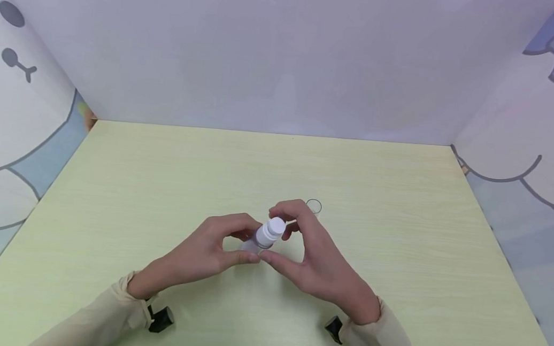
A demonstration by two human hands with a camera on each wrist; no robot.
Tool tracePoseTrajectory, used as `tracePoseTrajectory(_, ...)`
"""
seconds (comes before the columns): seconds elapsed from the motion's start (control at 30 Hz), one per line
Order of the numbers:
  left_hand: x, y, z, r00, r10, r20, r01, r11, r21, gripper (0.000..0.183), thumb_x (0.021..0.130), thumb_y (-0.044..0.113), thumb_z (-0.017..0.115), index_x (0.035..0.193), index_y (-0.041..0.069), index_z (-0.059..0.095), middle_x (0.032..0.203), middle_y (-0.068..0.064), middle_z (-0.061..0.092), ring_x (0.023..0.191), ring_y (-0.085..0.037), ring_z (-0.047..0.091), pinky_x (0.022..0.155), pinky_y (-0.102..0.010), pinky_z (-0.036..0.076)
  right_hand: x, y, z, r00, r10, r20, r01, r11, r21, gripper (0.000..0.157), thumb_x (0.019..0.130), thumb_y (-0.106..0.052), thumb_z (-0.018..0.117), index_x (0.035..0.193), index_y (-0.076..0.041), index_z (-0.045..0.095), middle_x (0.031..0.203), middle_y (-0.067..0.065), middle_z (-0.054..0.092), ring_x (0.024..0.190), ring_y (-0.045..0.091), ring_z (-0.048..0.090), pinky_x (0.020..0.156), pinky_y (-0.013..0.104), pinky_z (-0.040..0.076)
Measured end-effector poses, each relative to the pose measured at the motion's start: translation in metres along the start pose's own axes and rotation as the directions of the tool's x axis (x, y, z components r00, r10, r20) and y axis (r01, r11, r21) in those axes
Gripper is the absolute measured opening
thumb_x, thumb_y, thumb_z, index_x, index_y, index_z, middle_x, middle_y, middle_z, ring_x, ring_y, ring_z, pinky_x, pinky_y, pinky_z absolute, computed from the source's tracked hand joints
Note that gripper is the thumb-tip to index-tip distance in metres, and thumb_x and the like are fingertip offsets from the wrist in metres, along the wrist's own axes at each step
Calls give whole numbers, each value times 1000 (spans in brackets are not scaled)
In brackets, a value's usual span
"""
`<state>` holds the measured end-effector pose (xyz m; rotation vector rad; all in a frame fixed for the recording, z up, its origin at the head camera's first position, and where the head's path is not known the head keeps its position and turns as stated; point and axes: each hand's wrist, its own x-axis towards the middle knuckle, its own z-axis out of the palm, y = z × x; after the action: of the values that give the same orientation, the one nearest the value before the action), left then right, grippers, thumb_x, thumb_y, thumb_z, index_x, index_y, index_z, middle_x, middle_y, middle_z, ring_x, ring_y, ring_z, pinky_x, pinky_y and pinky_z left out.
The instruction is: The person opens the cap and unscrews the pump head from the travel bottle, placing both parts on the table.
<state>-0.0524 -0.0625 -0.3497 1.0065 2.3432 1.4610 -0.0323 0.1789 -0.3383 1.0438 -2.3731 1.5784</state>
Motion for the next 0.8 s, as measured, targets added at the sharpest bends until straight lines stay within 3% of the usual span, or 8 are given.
tracePoseTrajectory(0.2, 0, -1, 5, 999, 41, -27, -41, 999, -7, 39, 85, 18, 88, 119, 17, 70, 108, 7, 69, 95, -3, 66, 88, -23, 60, -2, 1, 4, 995, 89, -38, -89, 996, 14, 54, 84, 4, 84, 123, -4, 48, 110, -1, 51, 95, 11, 62, 91, 22, 55)
tracePoseTrajectory(0.43, -1, 0, 5, 999, 32, -32, -31, 999, 14, 41, 84, 20, 89, 121, 16, 70, 109, 7, 69, 97, -4, 66, 90, -22, 60, -1, 1, 6, 992, 126, -26, -122, 984, 130, 45, 87, 8, 78, 117, -5, 47, 110, 2, 52, 98, 15, 60, 87, 24, 58)
tracePoseTrajectory(0.8, -1, -2, 4, 999, 30, -40, -28, 999, 45, 40, 85, 23, 88, 120, 19, 70, 109, 10, 69, 98, -4, 65, 91, -25, 59, 0, 2, 3, 1000, -19, 2, 18, 968, 252, 45, 88, 20, 67, 126, 2, 50, 122, 10, 56, 107, 19, 59, 97, 22, 54)
